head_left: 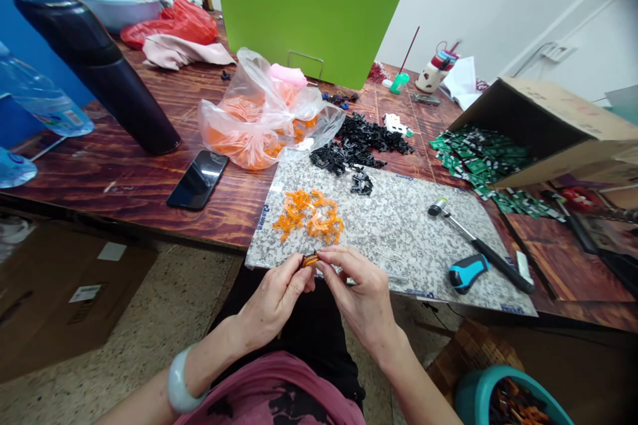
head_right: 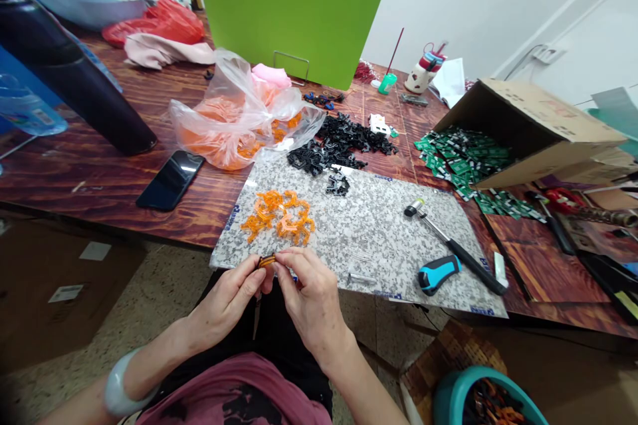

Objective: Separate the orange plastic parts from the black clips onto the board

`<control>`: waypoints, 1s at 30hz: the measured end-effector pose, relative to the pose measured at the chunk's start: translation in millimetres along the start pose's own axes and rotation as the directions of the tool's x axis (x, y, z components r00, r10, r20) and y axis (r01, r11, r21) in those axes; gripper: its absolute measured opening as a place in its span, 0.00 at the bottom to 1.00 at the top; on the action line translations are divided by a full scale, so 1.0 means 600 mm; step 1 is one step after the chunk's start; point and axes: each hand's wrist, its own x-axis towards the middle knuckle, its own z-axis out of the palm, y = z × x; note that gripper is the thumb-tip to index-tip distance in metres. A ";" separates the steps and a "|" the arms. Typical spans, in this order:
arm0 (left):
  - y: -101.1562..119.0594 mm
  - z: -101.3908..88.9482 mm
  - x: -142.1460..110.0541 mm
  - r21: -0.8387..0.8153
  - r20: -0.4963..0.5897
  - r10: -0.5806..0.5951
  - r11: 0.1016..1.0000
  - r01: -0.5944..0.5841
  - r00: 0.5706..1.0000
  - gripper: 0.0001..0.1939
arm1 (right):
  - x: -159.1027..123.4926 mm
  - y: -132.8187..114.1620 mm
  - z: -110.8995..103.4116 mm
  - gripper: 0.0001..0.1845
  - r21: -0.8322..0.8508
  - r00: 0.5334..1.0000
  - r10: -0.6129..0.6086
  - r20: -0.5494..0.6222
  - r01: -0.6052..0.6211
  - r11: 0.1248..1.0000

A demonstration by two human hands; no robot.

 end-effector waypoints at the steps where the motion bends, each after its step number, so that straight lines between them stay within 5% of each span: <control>1: 0.000 0.000 0.000 0.005 -0.002 0.003 1.000 -0.003 1.000 0.12 | 0.000 0.000 0.000 0.08 0.001 1.000 -0.001 0.002 0.001 1.000; 10: 0.002 -0.001 -0.002 0.014 -0.021 0.011 1.000 -0.011 1.000 0.12 | -0.001 -0.001 0.002 0.07 0.027 1.000 0.020 0.005 -0.020 0.999; 17: -0.003 -0.009 -0.006 0.080 0.009 0.047 0.996 -0.048 0.999 0.11 | 0.003 -0.002 -0.012 0.11 0.195 0.962 0.216 0.167 -0.247 0.949; 30: 0.003 -0.019 -0.010 0.198 0.110 0.174 0.961 -0.194 0.979 0.11 | 0.000 -0.009 -0.014 0.07 0.301 0.938 0.180 0.297 -0.271 0.914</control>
